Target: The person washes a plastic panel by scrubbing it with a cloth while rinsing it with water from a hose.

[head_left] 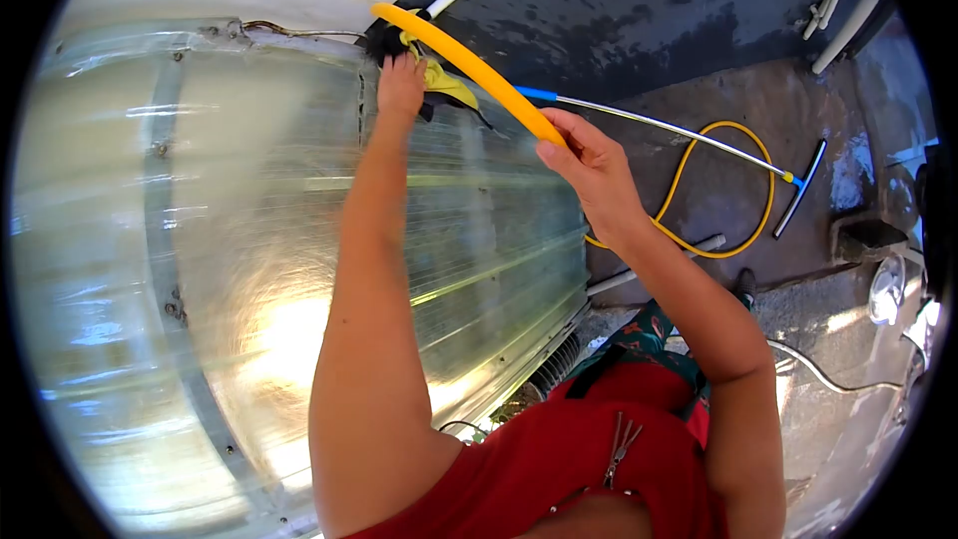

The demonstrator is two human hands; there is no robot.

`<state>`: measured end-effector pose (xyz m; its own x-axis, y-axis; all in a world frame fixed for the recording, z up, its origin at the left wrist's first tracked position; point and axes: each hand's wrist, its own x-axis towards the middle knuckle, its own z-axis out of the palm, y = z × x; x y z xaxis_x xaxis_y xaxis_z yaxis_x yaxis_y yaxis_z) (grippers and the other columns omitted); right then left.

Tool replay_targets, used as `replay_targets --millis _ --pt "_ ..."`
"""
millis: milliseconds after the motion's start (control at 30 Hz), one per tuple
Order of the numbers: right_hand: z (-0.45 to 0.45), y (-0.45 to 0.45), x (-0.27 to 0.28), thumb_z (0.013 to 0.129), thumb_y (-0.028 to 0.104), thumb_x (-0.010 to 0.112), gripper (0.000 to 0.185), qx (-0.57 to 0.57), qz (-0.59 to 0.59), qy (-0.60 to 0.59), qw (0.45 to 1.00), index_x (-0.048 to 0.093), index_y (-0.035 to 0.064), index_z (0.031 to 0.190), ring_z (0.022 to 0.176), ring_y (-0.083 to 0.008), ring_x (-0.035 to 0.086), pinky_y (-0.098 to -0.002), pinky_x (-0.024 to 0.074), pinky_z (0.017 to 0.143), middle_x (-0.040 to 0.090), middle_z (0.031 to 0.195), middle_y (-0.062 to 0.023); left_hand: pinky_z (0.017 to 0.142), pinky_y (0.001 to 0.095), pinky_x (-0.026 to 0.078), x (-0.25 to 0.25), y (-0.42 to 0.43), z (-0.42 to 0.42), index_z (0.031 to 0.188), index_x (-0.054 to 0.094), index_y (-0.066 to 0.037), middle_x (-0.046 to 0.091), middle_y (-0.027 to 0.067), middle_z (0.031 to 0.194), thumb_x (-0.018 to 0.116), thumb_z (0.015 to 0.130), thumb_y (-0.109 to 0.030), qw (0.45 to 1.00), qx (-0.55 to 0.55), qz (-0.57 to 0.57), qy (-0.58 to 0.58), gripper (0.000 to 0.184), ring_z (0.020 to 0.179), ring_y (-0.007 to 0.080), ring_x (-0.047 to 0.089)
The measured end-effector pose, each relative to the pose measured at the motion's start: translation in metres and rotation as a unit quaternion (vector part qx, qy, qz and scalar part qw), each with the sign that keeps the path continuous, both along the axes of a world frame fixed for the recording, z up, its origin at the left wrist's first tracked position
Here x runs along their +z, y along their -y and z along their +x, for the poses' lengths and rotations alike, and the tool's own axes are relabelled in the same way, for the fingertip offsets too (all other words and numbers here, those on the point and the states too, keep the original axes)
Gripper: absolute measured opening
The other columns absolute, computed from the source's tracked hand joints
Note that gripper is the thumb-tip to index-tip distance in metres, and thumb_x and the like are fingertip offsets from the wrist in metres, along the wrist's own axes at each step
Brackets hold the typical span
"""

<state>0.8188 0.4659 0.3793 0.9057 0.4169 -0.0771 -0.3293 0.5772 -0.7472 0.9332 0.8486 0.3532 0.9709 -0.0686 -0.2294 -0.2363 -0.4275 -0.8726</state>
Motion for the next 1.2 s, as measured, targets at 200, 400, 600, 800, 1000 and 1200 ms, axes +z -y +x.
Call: replay_targets --millis 200,400,600,800,1000,1200 --pt "-0.006 0.016 -0.016 0.09 0.01 0.066 0.036 0.004 0.014 -0.015 1.0 0.059 0.0022 0.124 0.093 -0.006 0.052 -0.0211 0.0413 0.084 0.06 0.104 0.0019 0.105 0.0426 0.033 -0.057 0.015 -0.045 0.119 0.06 -0.011 0.061 0.0049 0.114 0.044 0.094 -0.02 0.994 0.061 -0.063 -0.066 0.031 0.116 0.0234 0.051" --pt "-0.021 0.029 -0.021 0.09 0.01 0.065 0.036 0.023 0.0 -0.001 1.0 0.059 0.0016 0.124 0.094 -0.0063 0.052 -0.0213 0.0413 0.085 0.061 0.106 0.0012 0.108 0.0422 0.028 -0.026 0.04 -0.085 0.115 0.062 -0.009 0.061 0.0072 0.114 0.046 0.093 -0.019 0.992 0.096 -0.066 0.04 0.029 0.117 0.0236 0.049" --pt "-0.033 0.028 -0.024 0.091 0.01 0.065 0.035 0.04 0.001 -0.014 0.999 0.059 0.0016 0.124 0.094 -0.0063 0.051 -0.0207 0.0407 0.084 0.06 0.105 0.0012 0.108 0.0424 0.029 0.039 0.048 -0.123 0.116 0.061 -0.005 0.061 0.0093 0.111 0.056 0.09 -0.017 0.985 0.031 -0.082 0.147 0.029 0.116 0.0265 0.049" --pt "-0.03 0.025 -0.04 0.091 0.011 0.065 0.036 0.046 0.015 -0.026 0.998 0.059 0.0011 0.125 0.093 -0.0059 0.051 -0.0203 0.0406 0.083 0.06 0.106 0.0018 0.113 0.0444 0.021 0.035 0.052 -0.081 0.129 0.053 -0.007 0.054 0.0094 0.127 0.055 0.092 -0.036 0.986 0.137 -0.052 0.083 0.048 0.125 0.0271 0.042" --pt "-0.025 0.019 -0.058 0.091 0.011 0.065 0.038 0.09 0.054 -0.06 0.993 0.058 0.0009 0.126 0.095 -0.0055 0.052 -0.0203 0.0417 0.084 0.06 0.109 0.0012 0.111 0.0465 0.024 -0.021 0.001 -0.033 0.129 0.055 -0.011 0.055 0.0085 0.127 0.059 0.086 -0.043 0.994 0.018 -0.048 0.098 0.054 0.123 0.0274 0.045" --pt "-0.036 -0.01 -0.065 0.09 0.009 0.066 0.037 0.134 0.044 0.025 0.99 0.059 0.0032 0.125 0.1 -0.009 0.054 -0.0236 0.0442 0.087 0.06 0.113 -0.002 0.112 0.0436 0.022 -0.061 0.014 -0.021 0.128 0.057 -0.015 0.056 0.004 0.127 0.06 0.086 -0.041 0.994 0.04 -0.101 0.017 0.049 0.124 0.0235 0.044"
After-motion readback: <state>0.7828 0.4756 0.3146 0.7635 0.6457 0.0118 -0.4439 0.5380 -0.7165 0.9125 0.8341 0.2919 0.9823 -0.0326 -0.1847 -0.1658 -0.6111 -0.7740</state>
